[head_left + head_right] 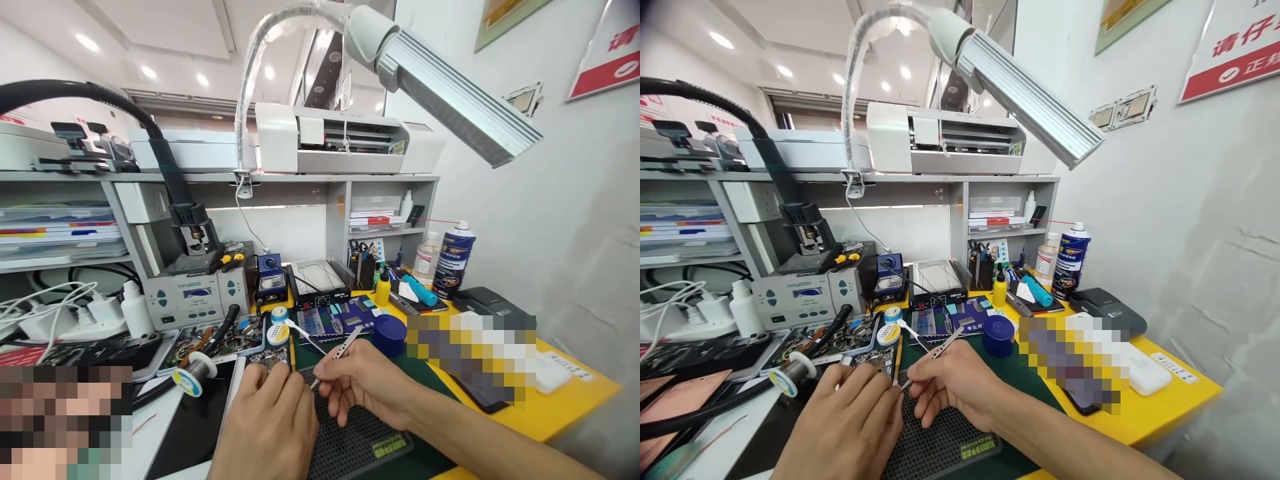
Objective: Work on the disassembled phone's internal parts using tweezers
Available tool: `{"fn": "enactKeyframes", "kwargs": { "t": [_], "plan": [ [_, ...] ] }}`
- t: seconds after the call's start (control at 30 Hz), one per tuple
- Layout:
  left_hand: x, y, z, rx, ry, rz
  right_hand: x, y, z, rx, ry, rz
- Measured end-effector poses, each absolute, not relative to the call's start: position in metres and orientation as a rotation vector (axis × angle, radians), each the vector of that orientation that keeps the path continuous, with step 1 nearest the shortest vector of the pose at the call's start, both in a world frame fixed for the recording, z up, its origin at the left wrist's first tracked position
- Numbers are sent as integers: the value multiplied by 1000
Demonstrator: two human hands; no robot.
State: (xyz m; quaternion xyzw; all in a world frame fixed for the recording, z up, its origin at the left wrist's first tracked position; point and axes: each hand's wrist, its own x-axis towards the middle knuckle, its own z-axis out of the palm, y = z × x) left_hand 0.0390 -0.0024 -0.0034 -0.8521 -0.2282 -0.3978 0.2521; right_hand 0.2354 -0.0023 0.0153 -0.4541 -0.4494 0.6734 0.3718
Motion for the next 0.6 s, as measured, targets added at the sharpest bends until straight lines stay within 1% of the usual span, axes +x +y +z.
{"fn": "enactKeyframes", "kwargs": {
  "t": [0.17, 0.33, 0.5, 0.6],
  "plan": [
    [25, -10, 14, -2579, -799, -1096, 236, -5, 27, -1020, -1134, 1684],
    [12, -5, 23, -2928, -1098, -1119, 241, -2, 30, -923, -1190, 1681],
    [9, 5, 43, -3312, -1399, -993, 248, 0, 29, -879, -1276, 1666],
    [5, 9, 57, -3487, -1432, -881, 249, 0, 29, -888, -1293, 1652]
  ]
}}
